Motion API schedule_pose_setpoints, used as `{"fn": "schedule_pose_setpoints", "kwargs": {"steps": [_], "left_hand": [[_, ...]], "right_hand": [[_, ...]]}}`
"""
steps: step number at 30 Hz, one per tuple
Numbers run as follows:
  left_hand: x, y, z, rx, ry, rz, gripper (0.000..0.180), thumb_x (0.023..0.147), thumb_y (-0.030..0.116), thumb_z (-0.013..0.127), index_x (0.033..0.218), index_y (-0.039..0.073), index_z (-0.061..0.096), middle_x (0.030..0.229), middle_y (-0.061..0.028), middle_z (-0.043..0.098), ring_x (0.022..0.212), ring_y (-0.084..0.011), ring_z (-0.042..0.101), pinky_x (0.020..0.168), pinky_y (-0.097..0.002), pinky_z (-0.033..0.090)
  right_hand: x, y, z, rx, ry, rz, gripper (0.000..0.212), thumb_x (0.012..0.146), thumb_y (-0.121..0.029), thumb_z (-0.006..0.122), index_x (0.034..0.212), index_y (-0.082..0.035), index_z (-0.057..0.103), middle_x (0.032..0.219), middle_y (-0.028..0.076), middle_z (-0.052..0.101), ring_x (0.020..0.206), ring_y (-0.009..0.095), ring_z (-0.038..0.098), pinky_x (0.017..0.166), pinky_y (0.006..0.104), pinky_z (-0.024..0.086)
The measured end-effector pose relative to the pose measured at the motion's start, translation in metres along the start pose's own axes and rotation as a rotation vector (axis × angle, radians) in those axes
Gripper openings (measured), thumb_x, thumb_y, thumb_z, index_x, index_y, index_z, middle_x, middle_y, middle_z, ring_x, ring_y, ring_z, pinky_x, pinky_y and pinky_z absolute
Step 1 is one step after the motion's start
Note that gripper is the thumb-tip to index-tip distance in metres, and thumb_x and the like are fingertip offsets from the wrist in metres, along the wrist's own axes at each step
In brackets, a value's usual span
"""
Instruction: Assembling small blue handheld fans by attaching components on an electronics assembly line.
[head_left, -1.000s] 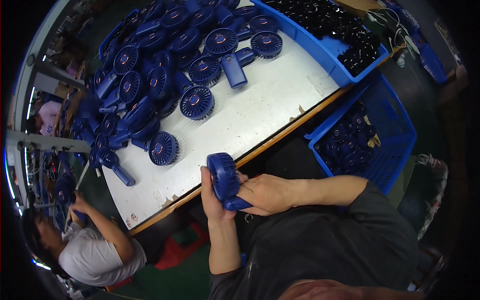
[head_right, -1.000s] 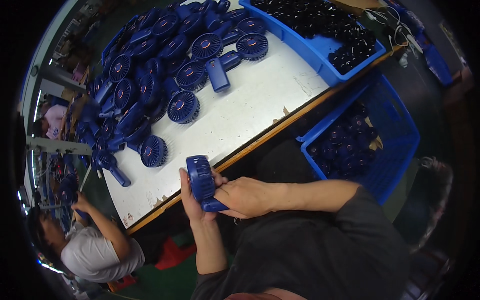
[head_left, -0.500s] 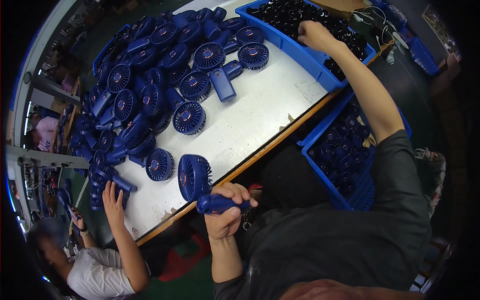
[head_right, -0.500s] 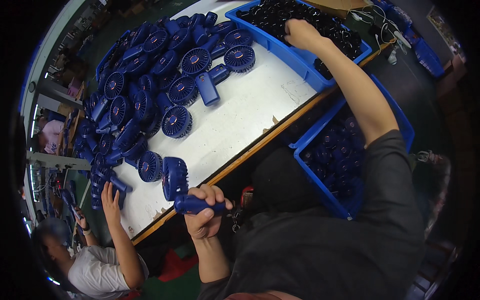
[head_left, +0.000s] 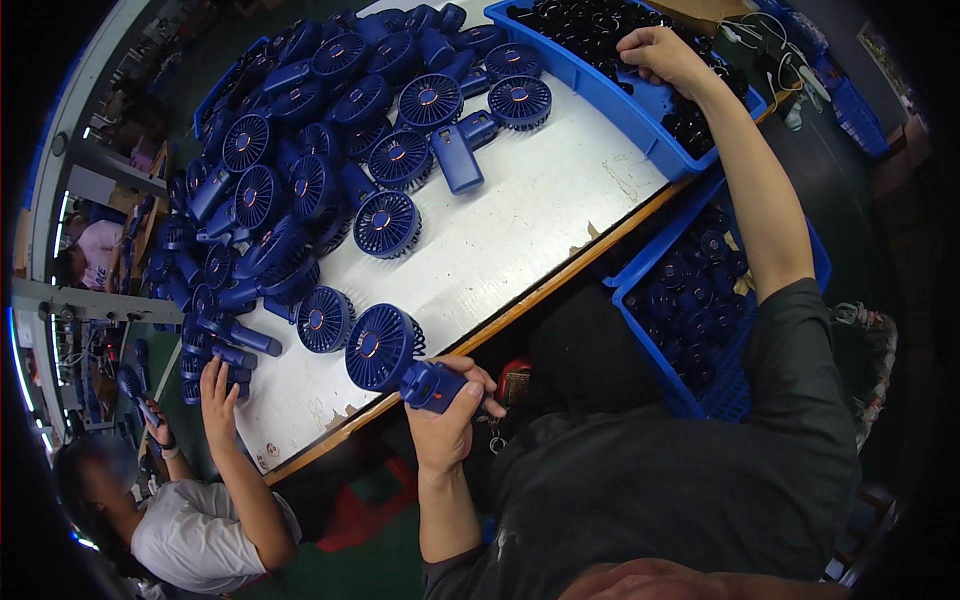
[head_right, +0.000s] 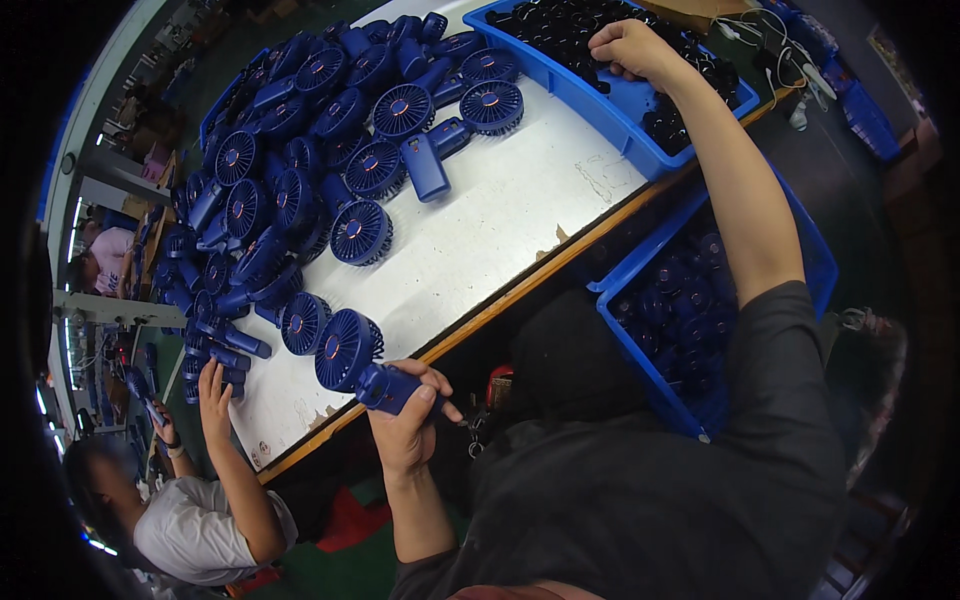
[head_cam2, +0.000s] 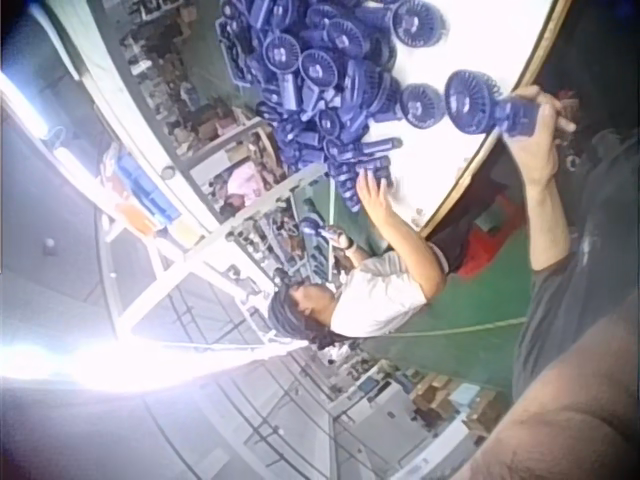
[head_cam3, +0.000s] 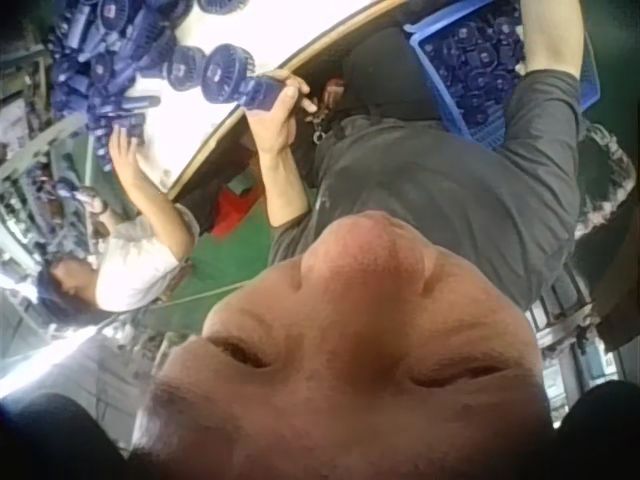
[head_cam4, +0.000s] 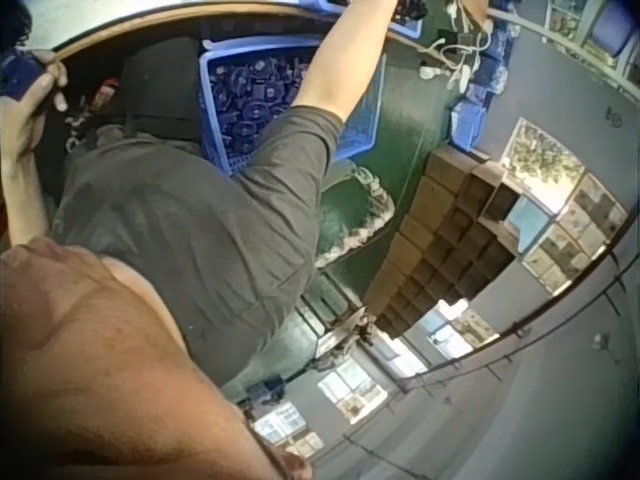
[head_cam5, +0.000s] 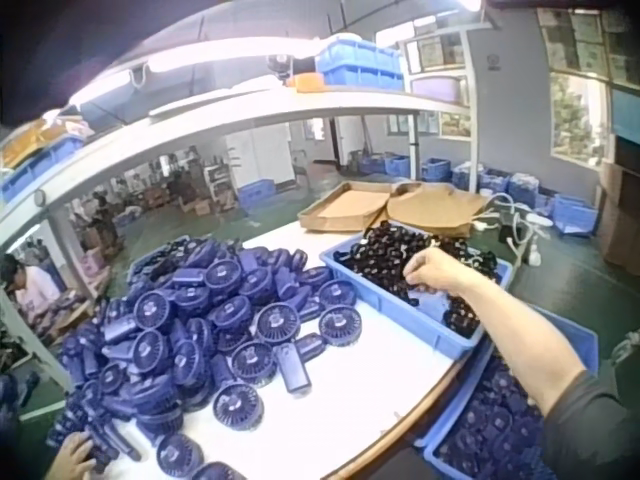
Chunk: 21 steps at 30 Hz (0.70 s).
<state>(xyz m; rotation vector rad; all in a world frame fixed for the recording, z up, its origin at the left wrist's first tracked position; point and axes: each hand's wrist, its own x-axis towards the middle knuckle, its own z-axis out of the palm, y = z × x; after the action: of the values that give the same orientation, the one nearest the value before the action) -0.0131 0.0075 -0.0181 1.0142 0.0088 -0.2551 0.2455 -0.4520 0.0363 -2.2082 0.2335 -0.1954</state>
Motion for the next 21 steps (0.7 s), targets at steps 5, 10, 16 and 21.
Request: {"fn": "schedule_pose_setpoints", "kwargs": {"steps": [5,10,16,21], "left_hand": [[0.009,-0.002,0.012,0.061,0.1,-0.037,0.04,0.085,0.001,0.067,0.12,-0.01,0.05,0.097,-0.0188,0.062,0.086,-0.0236,0.064,0.057,-0.0347,0.062],[0.018,-0.002,0.023,-0.078,0.144,0.026,0.046,0.089,0.001,0.065,0.129,-0.01,0.045,0.111,-0.0204,0.061,0.091,-0.0216,0.065,0.062,-0.0317,0.062],[0.004,0.01,0.008,-0.117,0.138,-0.05,0.04,0.088,-0.001,0.066,0.124,-0.004,0.05,0.095,-0.0113,0.064,0.081,-0.0181,0.066,0.055,-0.0269,0.058],[-0.004,0.015,0.005,-0.127,-0.037,-0.194,0.043,0.086,0.01,0.073,0.121,-0.003,0.051,0.093,-0.0119,0.063,0.08,-0.0188,0.065,0.051,-0.0267,0.057]], "right_hand": [[-0.076,-0.058,0.039,0.408,-0.12,-0.209,0.024,0.09,-0.018,0.066,0.11,-0.004,0.065,0.072,-0.003,0.057,0.06,0.005,0.049,0.052,0.0197,0.039],[-0.238,-0.116,0.139,0.755,-0.869,0.028,0.02,0.097,-0.016,0.058,0.112,-0.004,0.064,0.085,-0.001,0.063,0.067,0.004,0.057,0.06,0.0205,0.047],[-0.27,-0.119,0.173,0.179,-0.381,-0.947,0.036,0.077,-0.002,0.073,0.113,-0.002,0.066,0.095,0.013,0.062,0.083,0.027,0.062,0.073,0.0352,0.052],[-0.251,-0.133,0.172,0.277,-0.459,-0.992,0.035,0.078,-0.006,0.073,0.112,-0.003,0.066,0.095,0.013,0.062,0.086,0.029,0.062,0.073,0.0372,0.052]]}}
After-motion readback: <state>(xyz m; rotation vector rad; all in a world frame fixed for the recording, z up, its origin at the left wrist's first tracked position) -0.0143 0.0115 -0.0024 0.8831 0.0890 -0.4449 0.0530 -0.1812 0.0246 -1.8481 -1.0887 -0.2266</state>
